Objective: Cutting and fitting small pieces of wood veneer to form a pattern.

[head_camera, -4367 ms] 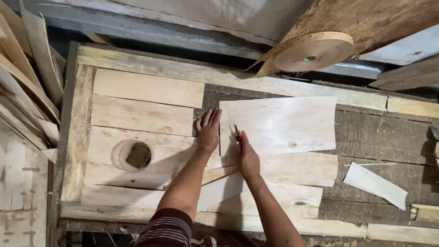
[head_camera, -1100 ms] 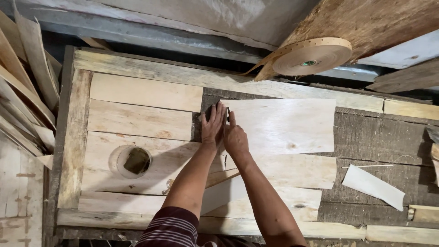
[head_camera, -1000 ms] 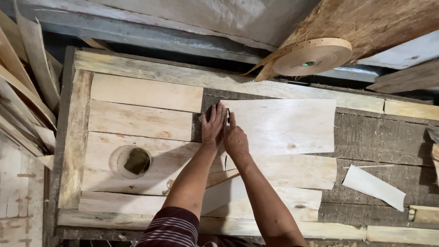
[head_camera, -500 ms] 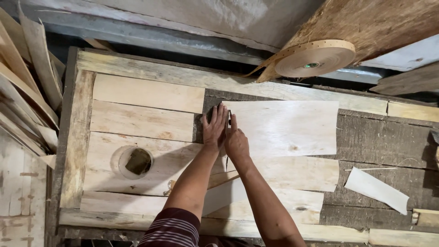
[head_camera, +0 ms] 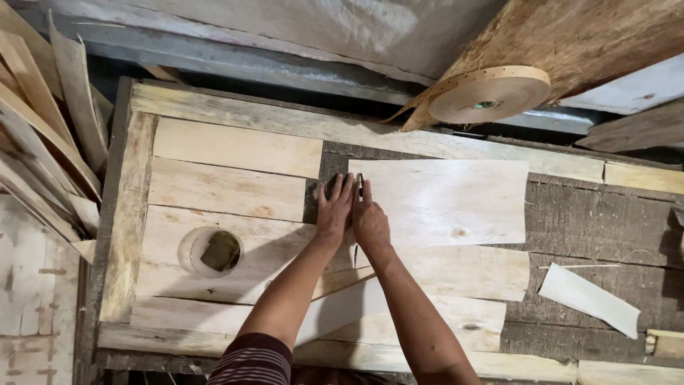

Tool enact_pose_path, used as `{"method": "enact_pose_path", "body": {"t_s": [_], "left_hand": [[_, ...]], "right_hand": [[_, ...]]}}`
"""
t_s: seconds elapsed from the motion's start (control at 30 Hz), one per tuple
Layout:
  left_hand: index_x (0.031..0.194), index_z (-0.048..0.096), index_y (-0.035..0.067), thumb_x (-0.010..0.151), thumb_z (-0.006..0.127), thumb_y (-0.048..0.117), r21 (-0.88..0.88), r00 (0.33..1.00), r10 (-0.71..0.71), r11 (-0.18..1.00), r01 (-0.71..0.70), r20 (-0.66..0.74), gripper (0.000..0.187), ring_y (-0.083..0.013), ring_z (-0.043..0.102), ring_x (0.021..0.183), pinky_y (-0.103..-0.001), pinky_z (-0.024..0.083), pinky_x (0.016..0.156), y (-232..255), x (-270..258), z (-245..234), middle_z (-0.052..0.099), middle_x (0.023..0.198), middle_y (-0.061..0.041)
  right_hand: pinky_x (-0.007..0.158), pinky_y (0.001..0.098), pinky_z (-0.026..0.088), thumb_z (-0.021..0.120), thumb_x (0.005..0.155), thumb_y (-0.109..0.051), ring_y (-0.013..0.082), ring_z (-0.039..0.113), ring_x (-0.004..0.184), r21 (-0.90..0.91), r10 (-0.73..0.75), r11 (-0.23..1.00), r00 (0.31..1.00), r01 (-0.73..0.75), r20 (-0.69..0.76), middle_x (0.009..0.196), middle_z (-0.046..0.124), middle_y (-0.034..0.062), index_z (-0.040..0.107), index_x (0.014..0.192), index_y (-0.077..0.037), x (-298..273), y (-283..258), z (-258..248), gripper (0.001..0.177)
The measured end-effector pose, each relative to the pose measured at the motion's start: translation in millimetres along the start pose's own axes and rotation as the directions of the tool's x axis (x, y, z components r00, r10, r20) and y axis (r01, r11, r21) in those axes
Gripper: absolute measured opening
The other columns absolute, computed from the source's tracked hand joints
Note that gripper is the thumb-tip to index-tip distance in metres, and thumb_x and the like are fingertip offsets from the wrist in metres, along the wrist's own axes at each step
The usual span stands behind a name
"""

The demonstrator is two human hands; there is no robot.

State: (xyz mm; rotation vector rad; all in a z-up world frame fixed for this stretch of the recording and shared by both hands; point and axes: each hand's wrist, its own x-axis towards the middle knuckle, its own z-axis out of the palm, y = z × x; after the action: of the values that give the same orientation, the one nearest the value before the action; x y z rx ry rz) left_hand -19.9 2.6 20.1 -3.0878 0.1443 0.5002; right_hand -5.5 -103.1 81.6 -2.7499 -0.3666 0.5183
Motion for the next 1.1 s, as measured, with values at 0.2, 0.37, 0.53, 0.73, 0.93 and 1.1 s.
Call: {"method": "enact_pose_path", "body": {"t_s": [0.2,0.37,0.53,0.73,0.93,1.1], "left_hand": [[0.167,0.001,0.013,0.096,0.065,0.035,-0.055,0.994,0.037,0.998,-0.031,0.104,0.098,-0.0289,-0.005,0.16,-0.065,0.005,0.123,2,1,-3,-0.012,0.173,-0.012],[0.165,0.001,0.011,0.099,0.055,0.044,-0.161,0.996,0.009,0.987,0.006,0.092,0.092,-0.0287,-0.006,0.159,-0.064,0.004,0.125,5,-3,-10,-0.012,0.172,-0.012],[0.166,0.003,0.01,0.101,0.055,0.039,-0.209,0.998,0.01,0.978,0.005,0.07,0.088,-0.0293,-0.003,0.159,-0.062,0.006,0.125,5,1,-1,-0.01,0.173,-0.012],[0.166,0.007,0.014,0.101,0.058,0.028,0.084,0.998,-0.008,0.996,0.013,-0.062,0.084,-0.0276,0.004,0.158,-0.06,0.015,0.122,12,5,26,-0.006,0.174,-0.008],[0.166,0.008,0.015,0.102,0.055,0.028,0.013,0.997,-0.033,0.999,0.034,-0.068,0.081,-0.0255,0.005,0.159,-0.06,0.016,0.123,10,10,28,-0.006,0.174,-0.005],[0.168,0.011,0.014,0.104,0.056,0.024,-0.03,0.995,-0.023,0.999,0.02,-0.095,0.079,-0.0267,0.008,0.16,-0.061,0.019,0.124,13,3,26,-0.001,0.176,-0.006]], "right_hand": [[0.061,0.0414,0.065,0.053,0.1,-0.01,0.0321,0.075,0.073,-0.023,-0.098,0.995,0.987,0.095,-0.127,0.116,0.07,0.0333,0.026,0.153,0.012,3,21,32,0.063],[0.069,0.0401,0.065,0.049,0.107,-0.014,0.0314,0.075,0.08,-0.007,0.084,0.996,0.995,-0.084,0.047,0.115,0.071,0.0304,0.02,0.161,0.006,-2,2,11,0.065],[0.066,0.0411,0.066,0.057,0.098,-0.011,0.0352,0.074,0.084,-0.063,-0.008,0.998,0.999,0.006,-0.033,0.127,0.065,0.0331,0.014,0.159,0.008,-7,2,17,0.077],[0.068,0.0403,0.066,0.062,0.093,-0.005,0.0347,0.073,0.087,-0.146,-0.168,0.979,0.972,0.145,-0.163,0.152,0.054,0.0327,0.019,0.153,0.004,-20,18,36,0.074],[0.068,0.0432,0.064,0.062,0.093,-0.007,0.0375,0.072,0.085,-0.035,-0.078,0.996,0.995,0.076,-0.069,0.142,0.057,0.0306,0.014,0.157,0.009,-20,2,15,0.081],[0.059,0.0443,0.063,0.061,0.088,-0.002,0.0389,0.072,0.083,-0.096,-0.154,0.985,0.976,0.14,-0.156,0.146,0.056,0.032,0.022,0.153,0.004,-35,5,22,0.075]]}}
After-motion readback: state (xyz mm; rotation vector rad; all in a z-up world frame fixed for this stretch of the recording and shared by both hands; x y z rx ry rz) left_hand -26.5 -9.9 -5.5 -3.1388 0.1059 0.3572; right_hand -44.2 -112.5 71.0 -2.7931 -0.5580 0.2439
